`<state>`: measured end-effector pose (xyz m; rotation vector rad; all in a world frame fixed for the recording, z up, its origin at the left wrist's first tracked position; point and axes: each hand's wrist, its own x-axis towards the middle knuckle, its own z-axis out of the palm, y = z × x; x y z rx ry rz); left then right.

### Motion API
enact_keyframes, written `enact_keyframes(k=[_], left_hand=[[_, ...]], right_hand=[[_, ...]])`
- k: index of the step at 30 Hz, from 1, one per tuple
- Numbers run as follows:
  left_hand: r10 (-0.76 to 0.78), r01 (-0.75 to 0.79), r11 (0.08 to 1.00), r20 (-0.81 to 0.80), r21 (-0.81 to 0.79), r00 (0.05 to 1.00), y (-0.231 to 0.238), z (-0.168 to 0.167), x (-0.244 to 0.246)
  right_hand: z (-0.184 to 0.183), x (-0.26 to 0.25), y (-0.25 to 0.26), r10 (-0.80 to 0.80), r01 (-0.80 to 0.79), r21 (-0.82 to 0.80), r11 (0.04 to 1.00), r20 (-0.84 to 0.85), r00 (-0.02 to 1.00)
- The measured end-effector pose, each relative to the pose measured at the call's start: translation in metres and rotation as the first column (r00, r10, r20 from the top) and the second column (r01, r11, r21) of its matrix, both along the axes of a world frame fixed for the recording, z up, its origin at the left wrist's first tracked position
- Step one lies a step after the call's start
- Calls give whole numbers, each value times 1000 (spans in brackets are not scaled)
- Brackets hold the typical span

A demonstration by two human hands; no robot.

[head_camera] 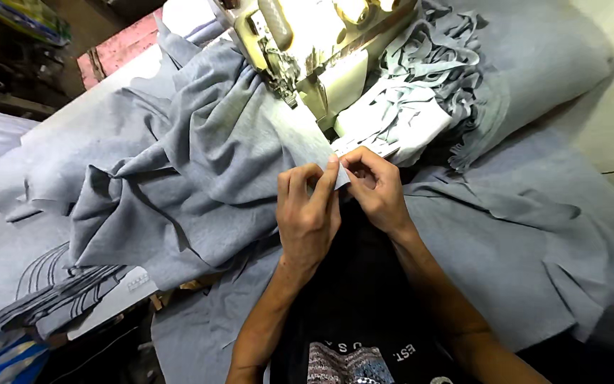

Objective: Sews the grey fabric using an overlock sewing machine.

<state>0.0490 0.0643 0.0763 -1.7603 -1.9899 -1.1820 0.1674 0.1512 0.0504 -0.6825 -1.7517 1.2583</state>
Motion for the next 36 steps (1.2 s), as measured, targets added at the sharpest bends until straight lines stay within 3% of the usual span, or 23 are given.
enact_keyframes(k=[4,6,9,13,16,18,21,24,26,29,32,36], left_hand=[[9,-9,1000,48,8,999,-3,0,-3],[14,-15,1000,90,10,996,-5,0,-3],[20,-20,1000,130,1,991,-8,2,-4],[15,-15,1000,146,-1,989,-14,9,-7],[-39,36,999,145,22,989,-14,10,-7],[-149,153,988,127,-27,981,-15,6,-10],[-286,303,943,137,-135,949,-32,-7,-37],[-6,19,969,51,-245,999,-78,-25,-93],[191,-189,908,-32,-373,981,-110,-43,-133],[278,-306,884,-127,-353,952,-142,-53,-173],[292,-340,887,-191,-311,937,-158,-19,-204],[384,-463,850,-306,-252,871,-143,38,-253]], right_hand=[[-2,-4,13,123,-125,-14,992,-89,988],[0,-3,14,176,-190,-135,972,-109,978],[2,2,17,288,-318,-333,888,-138,948],[3,5,24,323,-389,-396,832,-223,920],[1,5,34,370,-502,-458,733,-351,860],[-1,7,36,373,-495,-448,744,-336,865],[-2,10,35,335,-399,-379,835,-225,915],[-2,13,33,259,-269,-243,932,-70,963],[2,16,33,232,-225,-174,959,19,973],[9,16,36,218,-198,-129,972,161,963],[11,9,36,169,-166,-37,985,283,944],[7,0,24,238,-218,-122,968,179,955]])
